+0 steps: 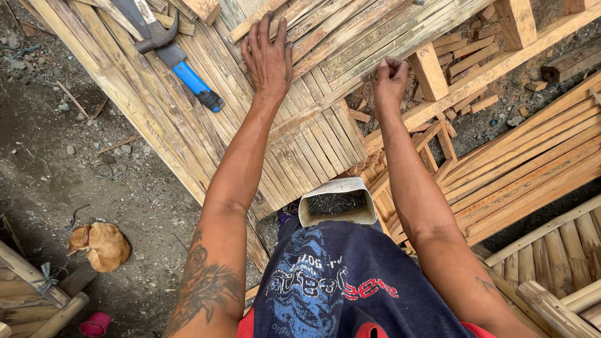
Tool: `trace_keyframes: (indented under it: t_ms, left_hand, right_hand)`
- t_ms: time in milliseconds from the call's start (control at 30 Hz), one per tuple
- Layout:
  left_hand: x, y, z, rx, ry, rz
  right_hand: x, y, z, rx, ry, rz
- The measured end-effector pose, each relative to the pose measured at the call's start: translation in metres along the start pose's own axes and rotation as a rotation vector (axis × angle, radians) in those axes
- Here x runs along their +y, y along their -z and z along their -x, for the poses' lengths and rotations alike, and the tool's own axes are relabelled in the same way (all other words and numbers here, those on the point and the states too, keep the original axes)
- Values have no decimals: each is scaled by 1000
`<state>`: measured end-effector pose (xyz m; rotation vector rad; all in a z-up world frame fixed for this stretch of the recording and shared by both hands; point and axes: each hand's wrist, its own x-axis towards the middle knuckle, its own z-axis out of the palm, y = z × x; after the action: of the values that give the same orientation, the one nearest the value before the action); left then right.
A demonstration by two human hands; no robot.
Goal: The person aligns thin wooden planks on a wooden frame and hammers nails to secure them. The person repeatedly picks up nails from a container and uses a hammer to drive them into the planks, working along the length of the frame.
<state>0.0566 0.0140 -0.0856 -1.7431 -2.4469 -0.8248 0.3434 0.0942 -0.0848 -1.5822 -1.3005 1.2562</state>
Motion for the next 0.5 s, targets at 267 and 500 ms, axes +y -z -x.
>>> trace_keyframes:
  t_ms: [267, 500]
  left_hand:
    - [-7, -12, 11, -127, 104, 180]
    - [6, 5, -32, -349, 175, 246]
  right_hand:
    - [-52, -51, 3, -156, 12, 33]
    - [-72, -85, -11, -273, -92, 80]
